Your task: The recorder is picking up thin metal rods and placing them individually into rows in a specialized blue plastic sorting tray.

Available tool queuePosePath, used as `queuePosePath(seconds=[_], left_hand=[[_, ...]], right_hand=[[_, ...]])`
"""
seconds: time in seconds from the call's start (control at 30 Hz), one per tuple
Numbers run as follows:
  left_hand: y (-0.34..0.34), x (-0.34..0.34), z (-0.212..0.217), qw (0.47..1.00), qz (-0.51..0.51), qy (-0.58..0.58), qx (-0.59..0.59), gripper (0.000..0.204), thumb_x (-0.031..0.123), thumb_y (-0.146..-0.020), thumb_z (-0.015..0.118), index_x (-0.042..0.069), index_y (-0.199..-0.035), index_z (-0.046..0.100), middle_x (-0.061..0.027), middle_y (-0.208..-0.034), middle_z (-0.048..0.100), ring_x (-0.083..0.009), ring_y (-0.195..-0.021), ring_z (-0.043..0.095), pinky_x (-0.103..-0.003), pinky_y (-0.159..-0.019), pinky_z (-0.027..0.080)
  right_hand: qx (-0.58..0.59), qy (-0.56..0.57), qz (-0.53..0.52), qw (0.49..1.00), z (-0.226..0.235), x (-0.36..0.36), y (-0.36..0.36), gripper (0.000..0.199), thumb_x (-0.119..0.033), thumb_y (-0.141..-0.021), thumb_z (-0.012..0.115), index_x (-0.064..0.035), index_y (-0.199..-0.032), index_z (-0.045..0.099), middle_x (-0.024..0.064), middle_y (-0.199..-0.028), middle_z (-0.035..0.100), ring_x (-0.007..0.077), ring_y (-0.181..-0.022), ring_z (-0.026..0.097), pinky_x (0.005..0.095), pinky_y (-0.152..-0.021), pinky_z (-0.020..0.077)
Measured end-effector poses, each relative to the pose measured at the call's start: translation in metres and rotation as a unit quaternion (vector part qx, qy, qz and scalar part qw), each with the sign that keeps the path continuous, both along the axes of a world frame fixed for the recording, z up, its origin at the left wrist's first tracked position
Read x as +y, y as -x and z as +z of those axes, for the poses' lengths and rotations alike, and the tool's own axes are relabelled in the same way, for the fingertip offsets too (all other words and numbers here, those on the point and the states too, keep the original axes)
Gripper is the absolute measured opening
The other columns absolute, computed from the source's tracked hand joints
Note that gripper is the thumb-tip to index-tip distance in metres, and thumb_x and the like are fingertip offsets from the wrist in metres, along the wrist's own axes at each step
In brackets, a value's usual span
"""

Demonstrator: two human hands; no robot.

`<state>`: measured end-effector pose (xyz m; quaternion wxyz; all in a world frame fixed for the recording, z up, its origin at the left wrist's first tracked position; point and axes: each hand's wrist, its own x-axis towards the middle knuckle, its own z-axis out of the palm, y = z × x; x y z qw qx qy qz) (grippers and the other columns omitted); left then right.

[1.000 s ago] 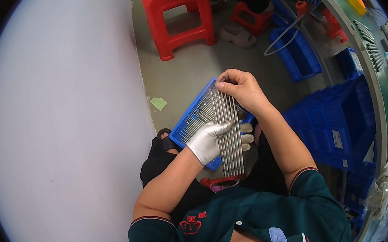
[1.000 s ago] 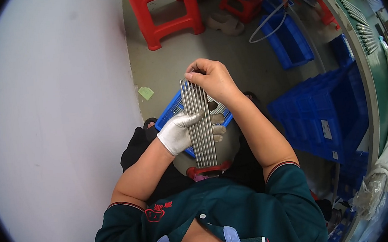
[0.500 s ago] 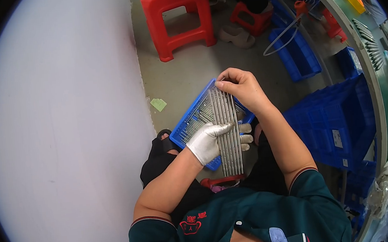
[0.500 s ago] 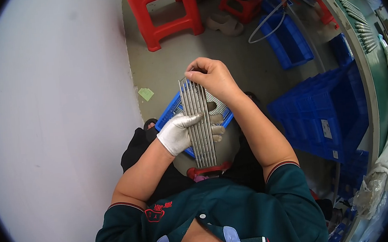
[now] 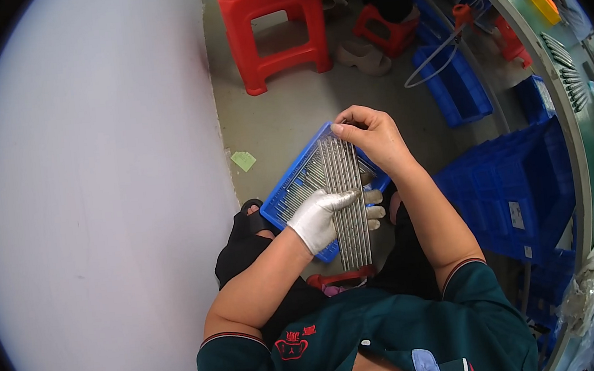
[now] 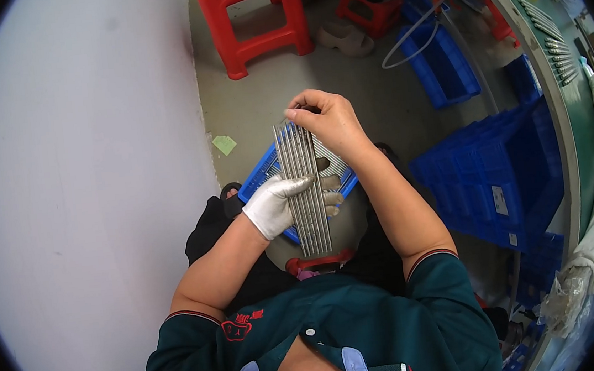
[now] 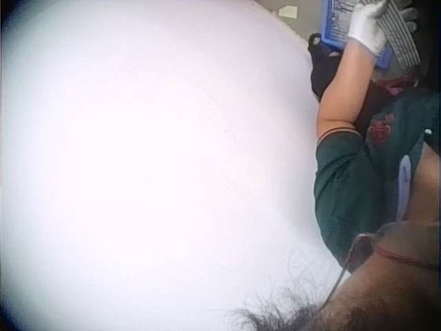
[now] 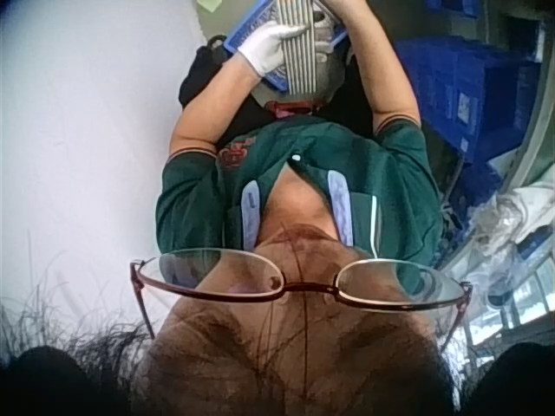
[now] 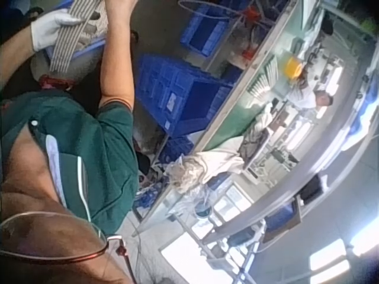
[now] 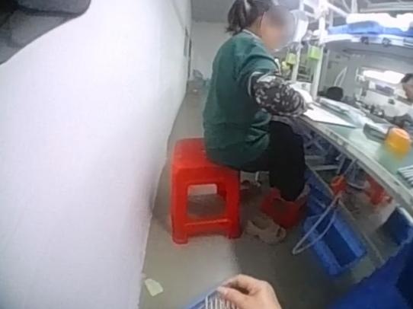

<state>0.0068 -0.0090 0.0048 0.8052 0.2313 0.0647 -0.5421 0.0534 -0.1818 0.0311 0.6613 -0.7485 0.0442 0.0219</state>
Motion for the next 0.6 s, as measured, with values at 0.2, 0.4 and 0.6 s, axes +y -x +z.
queuePosePath(seconds=[0.2,0.4,0.6], left_hand=[[0.000,-0.001,-0.003,1.000,0.001,0.003,0.012,0.051,0.021,-0.090,0.062,0.005,-0.134,0.041,-0.0190,-0.117,0.058,-0.0353,-0.103,0.062,-0.049,-0.086,0.053],[0.000,-0.001,-0.003,1.000,0.007,-0.012,0.007,0.051,0.019,-0.090,0.062,0.004,-0.134,0.042,-0.0203,-0.117,0.059,-0.0372,-0.102,0.063,-0.050,-0.087,0.052],[0.000,0.000,-0.004,1.000,0.007,-0.011,0.002,0.051,0.018,-0.090,0.061,0.004,-0.135,0.041,-0.0210,-0.118,0.059,-0.0369,-0.102,0.063,-0.051,-0.088,0.052]], right_hand=[[0.015,-0.012,-0.006,1.000,-0.006,-0.002,-0.002,0.011,-0.009,-0.085,0.068,0.0000,-0.091,0.067,0.0004,-0.079,0.064,0.0065,-0.074,0.057,0.0207,-0.069,0.0461],[0.018,-0.050,-0.037,0.998,-0.009,0.002,-0.001,0.011,-0.007,-0.085,0.068,0.0019,-0.092,0.067,0.0019,-0.078,0.064,0.0069,-0.072,0.057,0.0204,-0.067,0.0463],[0.018,-0.050,-0.056,0.997,-0.015,0.004,-0.001,0.012,-0.007,-0.085,0.068,0.0025,-0.092,0.067,0.0020,-0.077,0.064,0.0069,-0.070,0.058,0.0203,-0.065,0.0466]])
